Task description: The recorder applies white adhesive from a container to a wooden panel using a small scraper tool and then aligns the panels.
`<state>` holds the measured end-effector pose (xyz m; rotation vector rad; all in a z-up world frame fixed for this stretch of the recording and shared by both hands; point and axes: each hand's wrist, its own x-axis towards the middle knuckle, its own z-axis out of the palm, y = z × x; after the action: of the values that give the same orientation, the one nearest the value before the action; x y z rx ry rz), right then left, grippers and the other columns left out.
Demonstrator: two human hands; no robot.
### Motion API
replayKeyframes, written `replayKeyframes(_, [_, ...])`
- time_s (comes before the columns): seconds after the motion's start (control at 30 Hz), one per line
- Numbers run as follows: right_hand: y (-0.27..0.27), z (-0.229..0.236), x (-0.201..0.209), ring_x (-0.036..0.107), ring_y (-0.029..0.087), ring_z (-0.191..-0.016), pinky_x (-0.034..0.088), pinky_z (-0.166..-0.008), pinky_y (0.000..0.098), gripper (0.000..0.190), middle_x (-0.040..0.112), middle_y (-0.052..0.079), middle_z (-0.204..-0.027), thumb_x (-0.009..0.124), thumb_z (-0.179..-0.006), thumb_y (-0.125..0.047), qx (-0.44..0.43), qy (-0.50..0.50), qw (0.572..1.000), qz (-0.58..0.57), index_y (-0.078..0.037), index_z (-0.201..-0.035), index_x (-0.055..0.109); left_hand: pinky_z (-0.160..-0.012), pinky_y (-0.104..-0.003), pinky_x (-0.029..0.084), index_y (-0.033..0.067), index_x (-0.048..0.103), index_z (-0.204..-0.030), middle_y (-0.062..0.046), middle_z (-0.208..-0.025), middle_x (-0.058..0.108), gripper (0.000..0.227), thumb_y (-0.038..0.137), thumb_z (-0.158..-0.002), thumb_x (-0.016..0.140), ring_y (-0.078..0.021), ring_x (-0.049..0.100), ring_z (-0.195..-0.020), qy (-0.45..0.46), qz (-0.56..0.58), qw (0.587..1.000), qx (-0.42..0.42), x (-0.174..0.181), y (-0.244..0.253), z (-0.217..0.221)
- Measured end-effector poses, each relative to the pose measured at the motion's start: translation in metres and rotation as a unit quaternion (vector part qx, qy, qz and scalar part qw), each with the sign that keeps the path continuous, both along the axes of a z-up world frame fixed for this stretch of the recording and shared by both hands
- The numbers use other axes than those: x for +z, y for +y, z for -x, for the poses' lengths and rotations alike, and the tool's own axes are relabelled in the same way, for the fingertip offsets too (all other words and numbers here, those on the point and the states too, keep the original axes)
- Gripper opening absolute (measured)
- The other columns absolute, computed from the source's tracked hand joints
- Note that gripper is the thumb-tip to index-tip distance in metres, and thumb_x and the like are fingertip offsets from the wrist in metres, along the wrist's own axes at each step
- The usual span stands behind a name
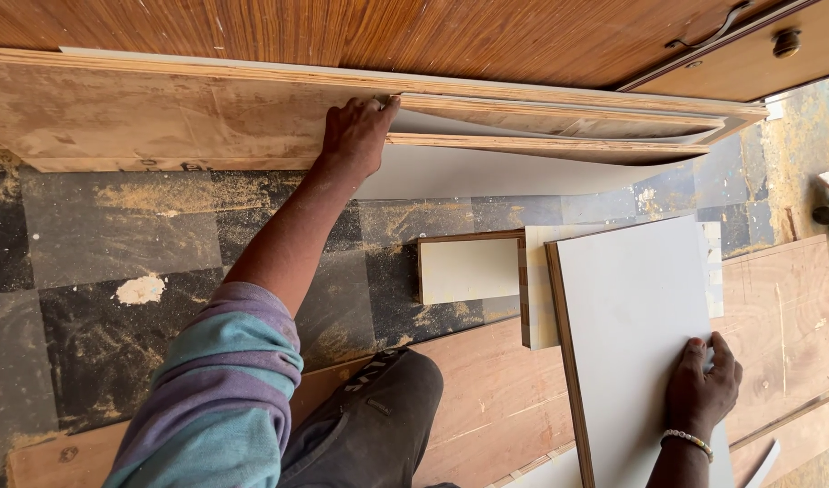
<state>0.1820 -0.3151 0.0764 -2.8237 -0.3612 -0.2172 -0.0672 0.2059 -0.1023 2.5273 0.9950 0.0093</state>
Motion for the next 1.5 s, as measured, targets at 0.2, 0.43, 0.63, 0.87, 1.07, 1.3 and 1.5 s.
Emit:
replayKeyframes(0.2, [0.001, 0.001, 0.000, 0.056, 0.034, -0.125, 0.046, -0.103, 0.0492, 0.045, 0.057, 0.019, -0.137, 0.057, -0.110, -0.035, 0.004, -0.003, 1.000, 0.010, -0.007, -0.145, 0.061, -0.091, -0.047, 0.047, 0.0153, 0.043, -0.154, -0.012, -0.123, 0.063, 0.081, -0.005, -0.082, 0.075, -0.0256, 0.056, -0.115, -0.027, -0.006, 1.000, 0.004, -0.002, -0.008, 0.007])
replayKeyframes(0.43, [0.007, 0.005, 0.004, 0.056, 0.033, -0.123, 0.047, -0.101, 0.0483, 0.046, 0.057, 0.018, -0.136, 0.056, -0.110, -0.036, -0.013, 0.009, 1.000, 0.005, -0.007, -0.146, 0.060, -0.092, -0.046, 0.046, 0.0153, 0.049, -0.151, -0.008, -0.117, 0.062, 0.076, -0.006, -0.082, 0.074, -0.0237, 0.055, -0.111, -0.049, -0.028, 0.998, -0.002, -0.001, -0.017, 0.013])
replayKeyframes(0.63, [0.009, 0.007, 0.005, 0.056, 0.032, -0.123, 0.046, -0.103, 0.0479, 0.046, 0.057, 0.018, -0.135, 0.056, -0.110, -0.036, -0.027, 0.012, 1.000, 0.007, -0.007, -0.145, 0.061, -0.091, -0.045, 0.046, 0.0153, 0.050, -0.150, -0.007, -0.118, 0.061, 0.077, -0.006, -0.081, 0.074, -0.0234, 0.055, -0.113, -0.047, -0.036, 0.998, -0.010, 0.000, -0.022, 0.016])
replayKeyframes(0.87, [0.006, 0.004, 0.003, 0.057, 0.033, -0.121, 0.046, -0.102, 0.0473, 0.047, 0.058, 0.018, -0.135, 0.055, -0.110, -0.036, -0.012, 0.005, 1.000, 0.000, -0.006, -0.145, 0.060, -0.089, -0.046, 0.046, 0.0142, 0.050, -0.150, -0.008, -0.116, 0.062, 0.077, -0.005, -0.080, 0.075, -0.0242, 0.055, -0.111, -0.053, -0.044, 0.998, -0.008, 0.005, -0.022, 0.016])
replayKeyframes(1.07, [-0.014, -0.014, -0.015, 0.058, 0.037, -0.116, 0.045, -0.102, 0.0485, 0.045, 0.062, 0.021, -0.128, 0.056, -0.113, -0.039, 0.003, -0.036, 0.999, 0.031, -0.006, -0.143, 0.064, -0.090, -0.046, 0.046, 0.0142, 0.057, -0.145, -0.010, -0.116, 0.066, 0.072, -0.005, -0.078, 0.076, -0.0268, 0.058, -0.113, -0.102, -0.052, 0.993, -0.008, -0.005, -0.020, 0.019])
replayKeyframes(1.3, [0.000, -0.001, -0.005, 0.059, 0.034, -0.117, 0.047, -0.100, 0.0460, 0.045, 0.063, 0.018, -0.129, 0.059, -0.108, -0.040, -0.007, -0.039, 0.999, -0.014, -0.006, -0.137, 0.065, -0.091, -0.048, 0.045, 0.0148, 0.061, -0.143, -0.011, -0.122, 0.067, 0.067, -0.005, -0.080, 0.075, -0.0284, 0.058, -0.118, -0.147, -0.081, 0.985, -0.021, -0.010, -0.021, 0.022])
replayKeyframes(1.5, [0.010, 0.010, 0.007, 0.060, 0.034, -0.120, 0.047, -0.101, 0.0459, 0.049, 0.062, 0.017, -0.130, 0.059, -0.103, -0.043, -0.019, -0.019, 0.999, -0.036, -0.008, -0.137, 0.064, -0.093, -0.047, 0.047, 0.0156, 0.051, -0.154, -0.012, -0.126, 0.066, 0.079, 0.002, -0.082, 0.079, -0.0283, 0.059, -0.117, -0.048, -0.067, 0.996, -0.035, 0.000, -0.018, 0.018])
